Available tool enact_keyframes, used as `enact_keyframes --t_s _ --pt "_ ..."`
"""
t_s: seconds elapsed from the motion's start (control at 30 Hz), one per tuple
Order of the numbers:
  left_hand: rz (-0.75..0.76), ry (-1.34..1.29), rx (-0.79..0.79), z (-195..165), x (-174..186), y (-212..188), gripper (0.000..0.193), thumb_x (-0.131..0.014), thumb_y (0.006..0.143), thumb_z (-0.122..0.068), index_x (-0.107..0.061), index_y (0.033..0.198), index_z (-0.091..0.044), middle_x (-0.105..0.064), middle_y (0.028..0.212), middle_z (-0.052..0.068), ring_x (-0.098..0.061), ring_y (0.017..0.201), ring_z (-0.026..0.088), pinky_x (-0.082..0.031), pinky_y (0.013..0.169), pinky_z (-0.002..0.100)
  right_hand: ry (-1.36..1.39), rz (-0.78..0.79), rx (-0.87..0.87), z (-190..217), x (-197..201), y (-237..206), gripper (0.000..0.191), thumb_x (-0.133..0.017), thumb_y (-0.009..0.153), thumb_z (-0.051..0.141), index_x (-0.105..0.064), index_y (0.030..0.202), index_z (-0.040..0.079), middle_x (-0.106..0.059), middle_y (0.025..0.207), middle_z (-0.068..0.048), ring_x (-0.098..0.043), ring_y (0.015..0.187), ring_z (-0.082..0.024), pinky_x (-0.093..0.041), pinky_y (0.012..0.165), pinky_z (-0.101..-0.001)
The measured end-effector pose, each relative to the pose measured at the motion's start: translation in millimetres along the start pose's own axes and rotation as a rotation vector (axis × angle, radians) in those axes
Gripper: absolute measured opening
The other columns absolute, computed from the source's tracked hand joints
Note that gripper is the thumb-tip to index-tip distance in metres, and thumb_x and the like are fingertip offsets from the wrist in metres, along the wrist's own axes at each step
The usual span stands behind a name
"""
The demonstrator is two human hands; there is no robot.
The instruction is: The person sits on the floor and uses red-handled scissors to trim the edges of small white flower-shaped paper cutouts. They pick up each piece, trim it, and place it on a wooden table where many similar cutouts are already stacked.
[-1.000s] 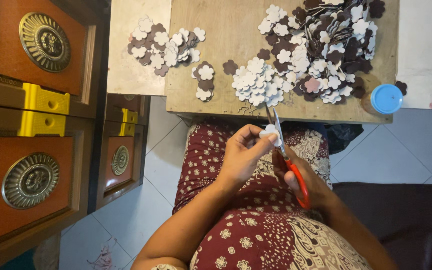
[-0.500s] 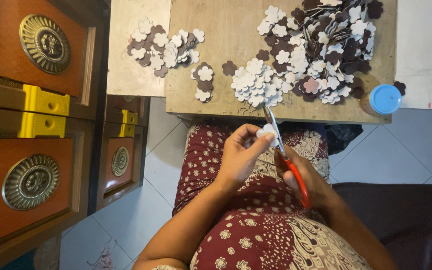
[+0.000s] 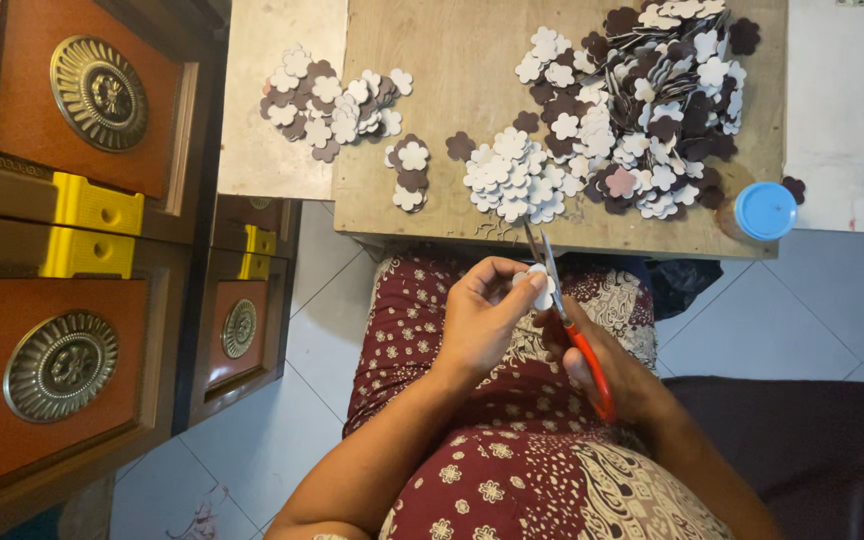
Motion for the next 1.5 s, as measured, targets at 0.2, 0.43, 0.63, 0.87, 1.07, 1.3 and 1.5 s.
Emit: enact_keyframes --t_s 0.2,0.43,0.63,0.87,1.07,1.3,1.5 --pt "-0.006 -0.015 0.02 -1 -1 0 0.015 -0.074 0.094 -0.006 -0.066 0.104 0.002 -0.071 0.094 0.003 -0.066 0.085 0.008 -0.055 0.076 0.023 0.062 -0.036 -0.022 0 -2 -1 0.106 -0.037 0.089 0.083 -0.028 0.159 0.004 -0.051 0.097 -0.008 -0.05 0.081 -0.018 -0.051 0.071 -0.0352" --pt "0.011 0.054 0.033 -10 3 0 0.017 -0.074 0.094 -0.008 -0.068 0.107 0.001 -0.072 0.094 0.004 -0.066 0.084 0.008 -0.055 0.076 0.023 -0.023 -0.026 -0.005 4 1 0 0.103 -0.031 0.09 0.086 -0.035 0.147 0.0 -0.052 0.092 -0.006 -0.05 0.078 -0.018 -0.048 0.069 -0.0364" --pt "0.023 0.058 0.029 -13 7 3 0.017 -0.075 0.094 -0.007 -0.068 0.106 0.002 -0.073 0.096 0.006 -0.067 0.084 0.009 -0.056 0.077 0.024 -0.068 -0.005 0.006 -2 3 0 0.096 -0.027 0.088 0.087 -0.05 0.13 0.003 -0.048 0.079 -0.004 -0.044 0.07 -0.017 -0.041 0.061 -0.0358" --pt "0.034 0.074 0.047 -12 13 5 0.016 -0.075 0.093 -0.006 -0.068 0.105 0.003 -0.073 0.095 0.007 -0.068 0.085 0.011 -0.056 0.077 0.025 -0.094 0.033 -0.002 0 5 -1 0.099 -0.029 0.088 0.087 -0.046 0.133 0.001 -0.052 0.082 -0.006 -0.047 0.072 -0.018 -0.044 0.063 -0.0357" --pt "0.084 0.117 0.062 -13 13 6 0.017 -0.075 0.093 -0.008 -0.069 0.104 0.003 -0.073 0.094 0.006 -0.068 0.085 0.009 -0.055 0.077 0.024 -0.093 0.064 -0.035 -2 4 1 0.102 -0.03 0.085 0.088 -0.044 0.136 0.001 -0.054 0.08 -0.006 -0.048 0.071 -0.019 -0.044 0.062 -0.036" --pt "0.088 0.173 0.083 -13 17 8 0.017 -0.076 0.093 -0.008 -0.069 0.103 0.004 -0.072 0.093 0.005 -0.066 0.084 0.008 -0.054 0.075 0.023 -0.15 0.036 -0.072 -15 6 -4 0.107 -0.022 0.084 0.093 -0.043 0.138 0.002 -0.056 0.089 -0.005 -0.053 0.078 -0.018 -0.048 0.066 -0.038" --pt "0.132 0.142 0.118 -14 19 12 0.017 -0.076 0.093 -0.008 -0.068 0.102 0.003 -0.072 0.09 0.007 -0.067 0.081 0.01 -0.054 0.073 0.024 -0.211 0.09 -0.151 -41 5 -10 0.111 -0.019 0.079 0.092 -0.046 0.141 0.005 -0.059 0.089 -0.015 -0.056 0.078 -0.027 -0.052 0.069 -0.0444"
Point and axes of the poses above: each hand's wrist, its own y-axis towards the middle knuckle, its own x-axis out of the back of the hand, z = x × y, the point moved 6 cm from there along y, towards the middle knuckle
